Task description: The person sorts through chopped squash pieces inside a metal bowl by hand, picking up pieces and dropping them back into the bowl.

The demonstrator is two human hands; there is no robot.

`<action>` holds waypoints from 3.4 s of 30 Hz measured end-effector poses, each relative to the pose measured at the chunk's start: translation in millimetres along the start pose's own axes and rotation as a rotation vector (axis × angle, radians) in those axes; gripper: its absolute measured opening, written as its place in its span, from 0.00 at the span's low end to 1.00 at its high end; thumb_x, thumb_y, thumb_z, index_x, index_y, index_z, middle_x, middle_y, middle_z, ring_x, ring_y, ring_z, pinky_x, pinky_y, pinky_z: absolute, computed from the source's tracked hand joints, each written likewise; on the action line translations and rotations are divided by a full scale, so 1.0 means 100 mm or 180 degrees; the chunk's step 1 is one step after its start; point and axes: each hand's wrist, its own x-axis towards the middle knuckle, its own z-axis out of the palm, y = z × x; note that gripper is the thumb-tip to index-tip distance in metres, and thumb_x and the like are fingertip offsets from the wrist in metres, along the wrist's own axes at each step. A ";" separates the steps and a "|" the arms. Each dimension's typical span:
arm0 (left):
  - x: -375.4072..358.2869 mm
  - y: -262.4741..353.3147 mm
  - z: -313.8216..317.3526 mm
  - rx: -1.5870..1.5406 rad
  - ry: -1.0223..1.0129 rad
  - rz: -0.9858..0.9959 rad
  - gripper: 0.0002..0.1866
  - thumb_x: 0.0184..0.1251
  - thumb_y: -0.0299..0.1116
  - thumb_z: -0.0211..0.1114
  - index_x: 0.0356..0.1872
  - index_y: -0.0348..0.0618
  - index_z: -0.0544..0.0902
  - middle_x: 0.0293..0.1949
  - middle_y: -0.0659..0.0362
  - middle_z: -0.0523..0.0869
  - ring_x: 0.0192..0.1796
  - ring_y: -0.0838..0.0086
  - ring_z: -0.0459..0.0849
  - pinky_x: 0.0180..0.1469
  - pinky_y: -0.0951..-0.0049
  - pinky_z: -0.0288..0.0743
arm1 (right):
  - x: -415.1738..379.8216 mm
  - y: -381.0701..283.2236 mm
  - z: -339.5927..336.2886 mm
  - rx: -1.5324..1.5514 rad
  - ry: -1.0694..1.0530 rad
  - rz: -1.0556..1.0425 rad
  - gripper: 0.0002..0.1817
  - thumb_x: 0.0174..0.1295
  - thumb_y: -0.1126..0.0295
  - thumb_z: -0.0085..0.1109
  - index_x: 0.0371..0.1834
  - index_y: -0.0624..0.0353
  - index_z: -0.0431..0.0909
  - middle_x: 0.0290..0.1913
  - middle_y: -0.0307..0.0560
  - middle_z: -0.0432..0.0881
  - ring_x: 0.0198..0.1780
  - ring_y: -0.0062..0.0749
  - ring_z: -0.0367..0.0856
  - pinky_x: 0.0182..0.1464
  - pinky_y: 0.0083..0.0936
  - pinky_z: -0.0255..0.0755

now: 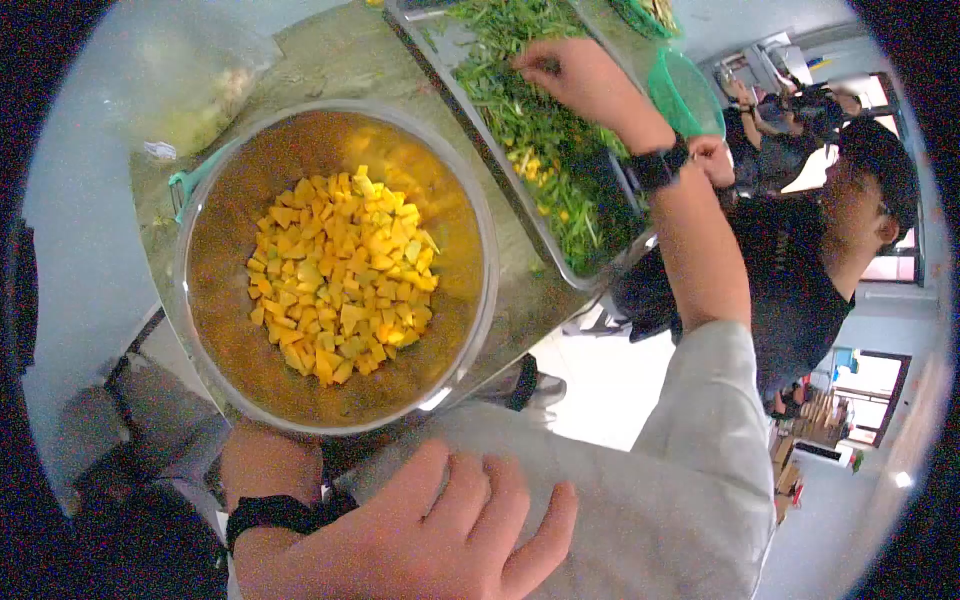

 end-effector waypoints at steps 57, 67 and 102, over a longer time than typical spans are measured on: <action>0.02 0.17 0.30 0.0093 0.0482 -0.0281 0.21 0.67 0.38 0.63 0.56 0.35 0.84 0.37 0.46 0.84 0.42 0.56 0.83 0.52 0.54 0.78 | -0.74 -0.24 -0.25 -0.0281 -0.1121 0.0351 0.15 0.54 0.67 0.80 0.43 0.59 0.89 0.38 0.55 0.91 0.40 0.48 0.91 0.45 0.39 0.83; 0.00 0.20 0.33 0.0426 0.0093 -0.0120 0.24 0.70 0.39 0.62 0.63 0.39 0.84 0.42 0.49 0.85 0.48 0.57 0.82 0.57 0.55 0.76 | -0.34 -0.10 -0.66 -0.0345 -0.0458 0.0336 0.09 0.65 0.73 0.72 0.47 0.61 0.89 0.33 0.40 0.88 0.36 0.24 0.84 0.40 0.29 0.79; 0.09 0.06 0.00 0.0109 -0.0418 0.0169 0.25 0.68 0.40 0.63 0.63 0.43 0.84 0.41 0.50 0.84 0.43 0.62 0.81 0.51 0.58 0.78 | -0.42 -0.30 -0.61 0.0560 0.0009 0.1016 0.15 0.71 0.68 0.70 0.57 0.64 0.88 0.37 0.43 0.90 0.37 0.24 0.87 0.43 0.26 0.82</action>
